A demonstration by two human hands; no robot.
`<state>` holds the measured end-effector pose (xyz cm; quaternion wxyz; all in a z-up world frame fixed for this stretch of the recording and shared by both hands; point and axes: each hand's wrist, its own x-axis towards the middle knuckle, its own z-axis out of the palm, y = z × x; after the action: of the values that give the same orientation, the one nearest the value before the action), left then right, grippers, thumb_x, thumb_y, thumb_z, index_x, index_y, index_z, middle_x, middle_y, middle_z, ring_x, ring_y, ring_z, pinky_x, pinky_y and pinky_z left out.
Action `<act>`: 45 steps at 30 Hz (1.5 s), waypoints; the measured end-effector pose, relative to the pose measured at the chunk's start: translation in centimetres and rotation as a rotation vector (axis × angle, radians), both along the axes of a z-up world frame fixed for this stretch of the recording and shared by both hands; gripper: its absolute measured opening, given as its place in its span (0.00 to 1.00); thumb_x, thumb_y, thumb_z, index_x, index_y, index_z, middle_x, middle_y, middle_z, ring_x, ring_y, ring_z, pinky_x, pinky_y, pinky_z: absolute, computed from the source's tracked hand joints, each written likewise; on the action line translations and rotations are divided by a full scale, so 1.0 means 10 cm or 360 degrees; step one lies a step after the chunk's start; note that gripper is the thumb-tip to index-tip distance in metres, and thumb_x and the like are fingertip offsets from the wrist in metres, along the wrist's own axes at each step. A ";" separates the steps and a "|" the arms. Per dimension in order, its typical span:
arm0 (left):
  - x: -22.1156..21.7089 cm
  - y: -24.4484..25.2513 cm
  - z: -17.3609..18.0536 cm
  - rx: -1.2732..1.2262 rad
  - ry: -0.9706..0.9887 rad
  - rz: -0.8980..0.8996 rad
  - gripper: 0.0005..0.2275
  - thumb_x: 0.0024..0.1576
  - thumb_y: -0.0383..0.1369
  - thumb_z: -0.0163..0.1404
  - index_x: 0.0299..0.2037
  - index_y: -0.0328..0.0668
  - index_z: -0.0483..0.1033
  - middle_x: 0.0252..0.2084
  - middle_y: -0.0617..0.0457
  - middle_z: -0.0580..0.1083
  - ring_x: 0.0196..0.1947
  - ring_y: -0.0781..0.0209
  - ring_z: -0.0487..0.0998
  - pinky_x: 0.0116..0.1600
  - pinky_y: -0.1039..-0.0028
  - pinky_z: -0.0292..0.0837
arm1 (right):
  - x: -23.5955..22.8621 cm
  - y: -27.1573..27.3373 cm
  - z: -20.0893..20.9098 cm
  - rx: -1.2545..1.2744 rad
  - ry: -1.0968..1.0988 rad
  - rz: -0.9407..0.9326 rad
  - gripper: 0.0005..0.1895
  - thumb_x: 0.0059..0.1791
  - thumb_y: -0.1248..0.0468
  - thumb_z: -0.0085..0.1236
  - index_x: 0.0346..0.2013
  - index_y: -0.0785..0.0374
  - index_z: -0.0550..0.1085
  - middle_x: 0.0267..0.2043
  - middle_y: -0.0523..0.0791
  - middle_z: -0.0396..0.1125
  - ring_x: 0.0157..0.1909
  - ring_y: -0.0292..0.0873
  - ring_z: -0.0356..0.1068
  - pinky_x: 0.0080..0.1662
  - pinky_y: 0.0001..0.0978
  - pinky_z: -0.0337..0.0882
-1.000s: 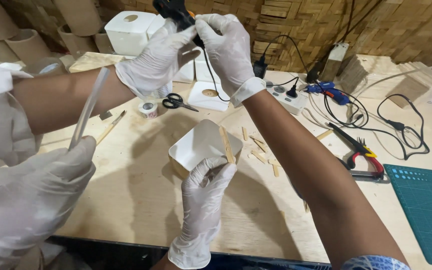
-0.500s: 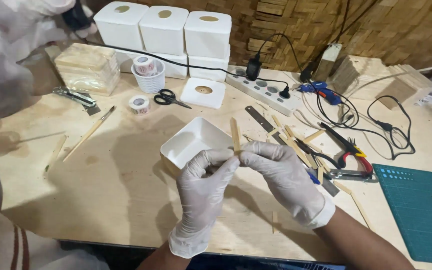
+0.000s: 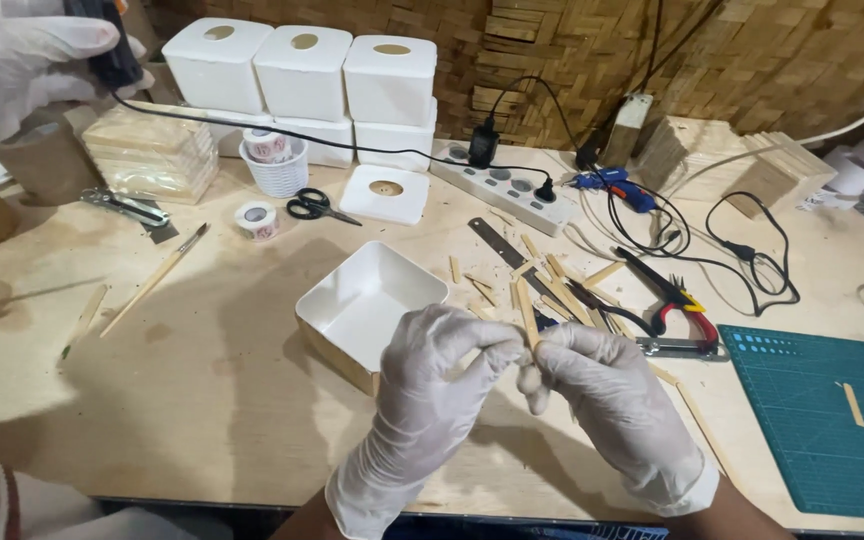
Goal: Assembling a small wooden structure by cutting and gluing craft sticks.
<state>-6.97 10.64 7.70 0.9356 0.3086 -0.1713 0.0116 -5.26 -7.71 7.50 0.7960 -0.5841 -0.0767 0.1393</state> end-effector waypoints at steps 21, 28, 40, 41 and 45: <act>-0.18 0.37 -0.98 0.4035 -0.0216 -0.0711 0.39 0.60 0.61 0.52 0.74 0.64 0.42 0.62 0.56 0.65 0.63 0.53 0.65 0.66 0.60 0.65 | 0.04 -1.23 0.23 -0.0630 -0.0702 -0.1361 0.06 0.58 0.65 0.53 0.42 0.63 0.77 0.30 0.42 0.67 0.29 0.36 0.66 0.37 0.24 0.68; 0.02 0.49 -0.22 0.3664 -0.0351 0.1348 0.33 0.47 0.62 0.56 0.59 0.54 0.72 0.59 0.55 0.72 0.57 0.49 0.71 0.55 0.57 0.72 | 0.01 -1.10 -0.05 -0.0274 -0.0313 -0.1125 0.13 0.54 0.67 0.55 0.50 0.68 0.79 0.29 0.45 0.68 0.33 0.37 0.65 0.46 0.27 0.69; 0.86 0.59 -0.95 0.3568 -0.0458 0.0676 0.12 0.66 0.41 0.39 0.44 0.46 0.72 0.37 0.51 0.75 0.33 0.45 0.78 0.31 0.56 0.71 | 0.00 -0.61 -0.65 0.0550 0.0102 -0.0651 0.12 0.52 0.76 0.53 0.49 0.74 0.77 0.42 0.56 0.73 0.39 0.46 0.70 0.45 0.32 0.74; 0.86 0.63 -0.99 0.3580 -0.0659 0.0889 0.10 0.65 0.39 0.40 0.45 0.47 0.73 0.40 0.51 0.74 0.32 0.46 0.77 0.29 0.57 0.71 | 0.02 -0.60 -0.72 0.0608 0.0111 -0.0628 0.08 0.51 0.76 0.54 0.43 0.71 0.79 0.38 0.56 0.73 0.38 0.48 0.71 0.45 0.35 0.75; 0.65 0.66 -0.70 0.3502 -0.1310 0.1554 0.09 0.62 0.33 0.41 0.48 0.52 0.74 0.50 0.52 0.71 0.29 0.49 0.74 0.24 0.61 0.69 | 0.01 -0.43 -0.60 0.0647 -0.0006 -0.0496 0.07 0.53 0.76 0.52 0.44 0.75 0.76 0.35 0.55 0.71 0.36 0.47 0.70 0.41 0.31 0.74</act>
<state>-0.48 17.29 0.71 -0.0370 0.9234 -0.2360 0.3004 -5.21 -11.98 1.52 0.9088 -0.4171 -0.0137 -0.0044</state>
